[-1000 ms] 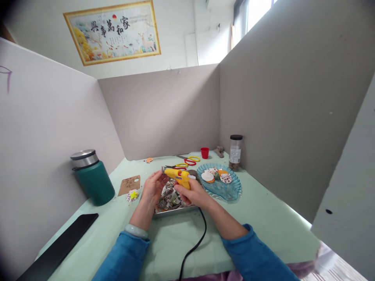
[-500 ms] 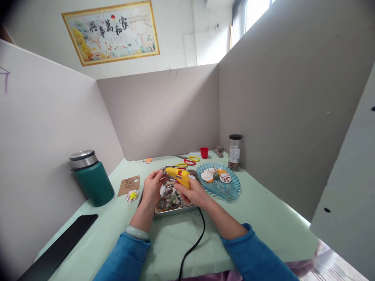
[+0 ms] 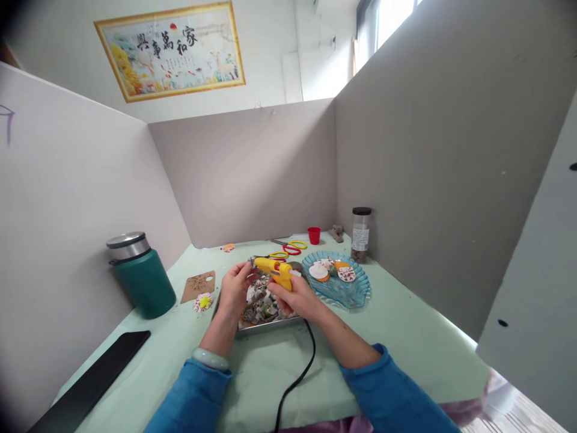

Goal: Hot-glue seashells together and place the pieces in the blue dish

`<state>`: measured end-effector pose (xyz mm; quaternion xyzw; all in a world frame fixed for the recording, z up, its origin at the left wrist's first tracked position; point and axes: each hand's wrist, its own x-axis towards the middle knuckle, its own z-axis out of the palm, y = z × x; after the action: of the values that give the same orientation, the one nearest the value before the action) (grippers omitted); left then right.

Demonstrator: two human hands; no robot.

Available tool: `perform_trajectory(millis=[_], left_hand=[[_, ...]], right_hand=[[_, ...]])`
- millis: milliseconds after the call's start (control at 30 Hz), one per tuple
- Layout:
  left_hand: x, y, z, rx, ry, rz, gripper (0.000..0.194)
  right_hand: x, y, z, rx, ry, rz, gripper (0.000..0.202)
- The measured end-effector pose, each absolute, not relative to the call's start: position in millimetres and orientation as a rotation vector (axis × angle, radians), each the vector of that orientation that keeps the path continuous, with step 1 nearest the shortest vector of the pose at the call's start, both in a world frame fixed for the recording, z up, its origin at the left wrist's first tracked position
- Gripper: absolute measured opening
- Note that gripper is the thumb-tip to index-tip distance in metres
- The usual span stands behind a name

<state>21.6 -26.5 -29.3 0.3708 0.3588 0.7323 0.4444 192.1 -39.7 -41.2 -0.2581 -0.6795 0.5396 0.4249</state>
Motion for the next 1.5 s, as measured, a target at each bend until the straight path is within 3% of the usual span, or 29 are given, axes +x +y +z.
perform_trajectory(millis=[1500], left_hand=[[18.6,-27.1,-25.8,0.879,0.764,1.787,0.032]], right_hand=[[194.3,-42.2,-40.6,-0.620,-1.726,1.385,0.038]])
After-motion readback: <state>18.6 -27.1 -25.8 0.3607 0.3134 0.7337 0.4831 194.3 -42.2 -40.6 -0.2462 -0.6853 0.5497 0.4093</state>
